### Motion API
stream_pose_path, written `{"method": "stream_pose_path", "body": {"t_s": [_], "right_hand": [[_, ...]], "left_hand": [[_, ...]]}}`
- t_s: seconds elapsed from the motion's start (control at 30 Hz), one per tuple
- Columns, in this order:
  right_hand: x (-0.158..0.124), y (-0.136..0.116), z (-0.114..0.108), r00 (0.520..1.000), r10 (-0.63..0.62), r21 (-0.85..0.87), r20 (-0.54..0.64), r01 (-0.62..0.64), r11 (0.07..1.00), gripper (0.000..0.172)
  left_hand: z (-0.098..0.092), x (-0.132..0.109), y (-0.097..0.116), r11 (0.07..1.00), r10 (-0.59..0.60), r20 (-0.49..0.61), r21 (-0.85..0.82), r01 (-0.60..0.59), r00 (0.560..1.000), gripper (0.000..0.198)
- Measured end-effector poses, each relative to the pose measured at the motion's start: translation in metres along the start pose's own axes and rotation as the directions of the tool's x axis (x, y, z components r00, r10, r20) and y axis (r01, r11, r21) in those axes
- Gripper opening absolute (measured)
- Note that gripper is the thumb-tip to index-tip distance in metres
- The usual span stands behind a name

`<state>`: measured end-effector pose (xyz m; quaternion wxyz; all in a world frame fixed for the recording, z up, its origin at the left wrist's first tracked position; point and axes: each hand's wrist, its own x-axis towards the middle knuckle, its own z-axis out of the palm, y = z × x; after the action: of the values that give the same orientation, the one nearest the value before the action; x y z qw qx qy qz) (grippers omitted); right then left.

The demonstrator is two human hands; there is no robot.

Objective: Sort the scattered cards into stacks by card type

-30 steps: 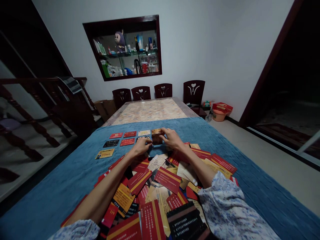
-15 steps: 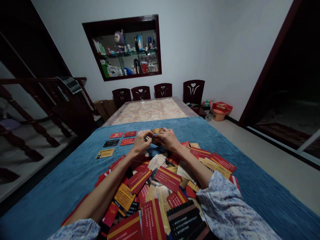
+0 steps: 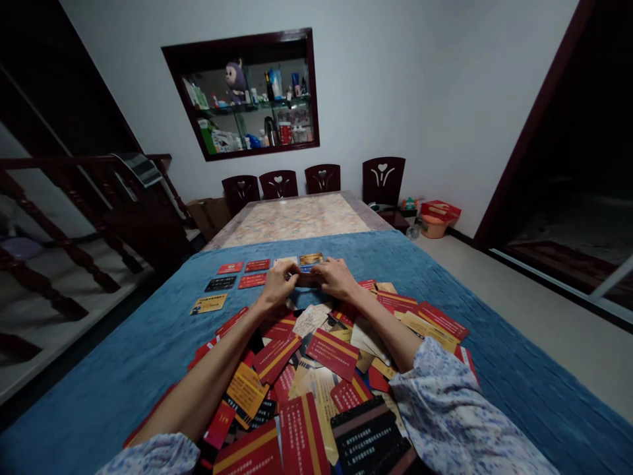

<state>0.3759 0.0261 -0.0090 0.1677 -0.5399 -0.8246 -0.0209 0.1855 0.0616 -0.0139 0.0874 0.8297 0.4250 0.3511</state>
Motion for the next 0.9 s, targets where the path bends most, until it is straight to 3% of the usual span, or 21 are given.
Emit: {"method": "stream_pose_path", "body": {"t_s": [0.2, 0.43, 0.6, 0.9], "right_hand": [[-0.001, 0.000, 0.002, 1.000, 0.016, -0.009, -0.024, -0.017, 1.000, 0.034], [-0.003, -0.002, 0.004, 1.000, 0.006, -0.105, -0.013, -0.008, 0.994, 0.033], [-0.004, -0.001, 0.007, 0.999, 0.034, -0.155, 0.019, -0.031, 0.987, 0.041], [-0.005, -0.001, 0.010, 0.995, 0.072, -0.140, 0.069, -0.062, 0.988, 0.043]], "left_hand": [[0.003, -0.001, -0.008, 0.998, -0.018, 0.081, 0.053, 0.014, 0.997, 0.015], [-0.003, -0.006, -0.002, 0.982, -0.029, 0.151, 0.187, 0.000, 0.988, 0.030], [-0.005, -0.010, 0.004, 0.949, -0.039, 0.222, 0.315, -0.034, 0.974, 0.038], [-0.003, -0.015, 0.006, 0.919, -0.111, 0.315, 0.394, -0.024, 0.943, 0.049]]}}
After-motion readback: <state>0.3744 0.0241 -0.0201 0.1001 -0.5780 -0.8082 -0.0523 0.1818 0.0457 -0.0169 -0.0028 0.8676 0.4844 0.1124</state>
